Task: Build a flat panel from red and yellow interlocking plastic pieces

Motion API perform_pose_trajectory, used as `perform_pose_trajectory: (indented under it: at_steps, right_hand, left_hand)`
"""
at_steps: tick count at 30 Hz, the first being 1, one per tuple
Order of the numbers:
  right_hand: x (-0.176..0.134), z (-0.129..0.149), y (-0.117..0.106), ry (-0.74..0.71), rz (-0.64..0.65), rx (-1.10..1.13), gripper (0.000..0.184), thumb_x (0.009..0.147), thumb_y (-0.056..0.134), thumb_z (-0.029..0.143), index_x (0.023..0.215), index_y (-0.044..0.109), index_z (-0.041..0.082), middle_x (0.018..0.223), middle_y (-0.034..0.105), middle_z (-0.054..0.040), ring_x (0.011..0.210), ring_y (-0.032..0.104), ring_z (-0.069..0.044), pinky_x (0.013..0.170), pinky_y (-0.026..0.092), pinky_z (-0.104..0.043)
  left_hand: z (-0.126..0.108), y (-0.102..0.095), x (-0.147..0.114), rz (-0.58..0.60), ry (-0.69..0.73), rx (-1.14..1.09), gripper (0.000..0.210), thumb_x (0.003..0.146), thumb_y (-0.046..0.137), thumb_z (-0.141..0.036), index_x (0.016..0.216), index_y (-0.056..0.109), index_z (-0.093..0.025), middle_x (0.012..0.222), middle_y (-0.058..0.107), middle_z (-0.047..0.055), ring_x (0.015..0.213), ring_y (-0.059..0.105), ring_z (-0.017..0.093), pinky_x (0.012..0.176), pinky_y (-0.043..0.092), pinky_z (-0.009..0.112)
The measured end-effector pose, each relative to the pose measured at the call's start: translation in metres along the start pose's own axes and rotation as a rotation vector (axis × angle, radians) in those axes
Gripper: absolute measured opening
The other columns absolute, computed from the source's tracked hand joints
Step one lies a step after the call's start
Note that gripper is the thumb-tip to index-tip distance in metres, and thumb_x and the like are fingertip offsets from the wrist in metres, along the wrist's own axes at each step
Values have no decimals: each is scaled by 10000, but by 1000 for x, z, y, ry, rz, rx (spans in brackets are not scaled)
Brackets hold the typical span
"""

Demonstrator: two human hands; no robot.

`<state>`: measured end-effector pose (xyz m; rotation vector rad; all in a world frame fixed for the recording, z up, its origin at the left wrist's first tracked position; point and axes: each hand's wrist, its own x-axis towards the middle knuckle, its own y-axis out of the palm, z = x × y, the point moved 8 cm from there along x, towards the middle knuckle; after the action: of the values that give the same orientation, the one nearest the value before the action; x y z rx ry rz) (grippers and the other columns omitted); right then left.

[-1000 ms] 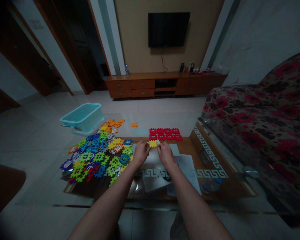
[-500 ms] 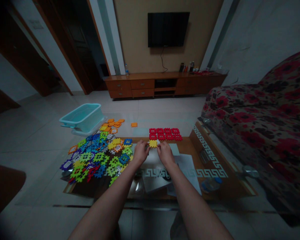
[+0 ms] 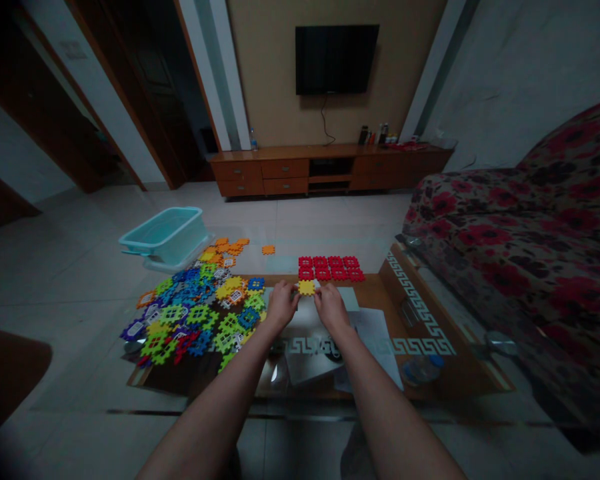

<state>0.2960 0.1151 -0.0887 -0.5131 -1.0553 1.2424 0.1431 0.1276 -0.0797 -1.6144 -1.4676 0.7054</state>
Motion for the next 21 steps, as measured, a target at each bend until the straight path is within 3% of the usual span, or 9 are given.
perform_pose_trajectory:
  at_steps: [21]
  right_hand:
    - [0, -3, 0, 16, -3, -21, 121, 868, 582, 139, 897, 700, 131, 867, 648, -105, 846, 625, -234, 827, 493, -339]
  left_hand:
    - [7, 6, 4, -9, 6, -62, 199, 861, 641, -252, 1044, 660, -177, 1117, 610, 106, 1099, 557, 249, 938, 429, 354]
